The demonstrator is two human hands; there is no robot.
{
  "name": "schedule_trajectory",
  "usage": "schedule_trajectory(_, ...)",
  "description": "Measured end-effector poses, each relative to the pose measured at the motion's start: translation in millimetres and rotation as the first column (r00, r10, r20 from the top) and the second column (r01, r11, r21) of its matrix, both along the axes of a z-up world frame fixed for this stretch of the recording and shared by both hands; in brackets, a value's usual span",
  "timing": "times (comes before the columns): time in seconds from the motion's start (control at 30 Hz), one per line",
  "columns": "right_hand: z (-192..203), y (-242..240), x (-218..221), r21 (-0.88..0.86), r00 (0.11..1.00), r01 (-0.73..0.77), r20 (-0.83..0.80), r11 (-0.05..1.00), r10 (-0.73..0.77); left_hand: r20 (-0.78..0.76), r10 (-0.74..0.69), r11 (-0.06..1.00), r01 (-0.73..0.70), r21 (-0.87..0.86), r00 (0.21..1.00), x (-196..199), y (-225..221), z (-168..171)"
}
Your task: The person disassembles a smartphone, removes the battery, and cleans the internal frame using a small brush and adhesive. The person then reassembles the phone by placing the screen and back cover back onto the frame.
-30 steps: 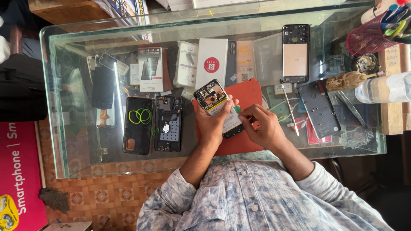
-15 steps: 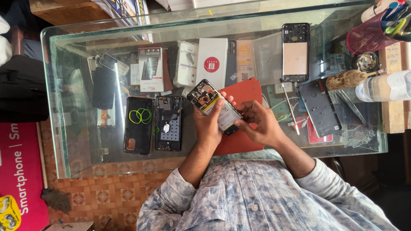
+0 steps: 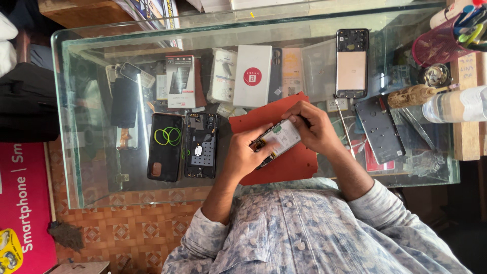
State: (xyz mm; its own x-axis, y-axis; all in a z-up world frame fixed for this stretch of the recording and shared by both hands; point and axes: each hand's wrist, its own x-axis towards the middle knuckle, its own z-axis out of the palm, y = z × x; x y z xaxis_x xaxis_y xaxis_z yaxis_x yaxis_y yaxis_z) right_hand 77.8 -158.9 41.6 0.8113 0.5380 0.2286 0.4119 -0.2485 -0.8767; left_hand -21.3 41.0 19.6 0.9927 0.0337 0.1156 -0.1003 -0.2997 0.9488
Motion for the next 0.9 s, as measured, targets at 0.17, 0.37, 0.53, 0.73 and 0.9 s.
schedule_trajectory(0.17,24.1,13.6,-13.1,-0.075,0.871,0.278,0.440,0.958,-0.218,-0.012,0.210,0.978,-0.210,-0.013,0.978,1.5,-7.6,7.9)
schedule_trajectory(0.37,14.0,0.3,-24.8,-0.256,0.837,0.044,-0.519,0.966,-0.176,0.070,0.260,0.965,-0.262,0.020,0.963,-1.1,-17.7,15.7)
schedule_trajectory(0.53,8.2,6.8,-19.2,-0.091,0.625,0.042,-0.775,0.995,-0.097,0.068,0.241,0.965,-0.247,0.085,0.968,-5.6,-28.2,25.8)
schedule_trajectory(0.73,0.4,1.1,-17.9,0.173,0.529,0.061,-0.841,0.983,0.115,0.182,0.223,0.955,-0.252,0.156,0.958,-5.7,-30.0,24.5)
schedule_trajectory(0.9,5.9,-1.9,-16.8,0.081,0.470,0.130,-0.883,0.988,0.011,0.285,0.114,0.950,-0.188,0.248,0.952,-7.2,-29.8,19.8)
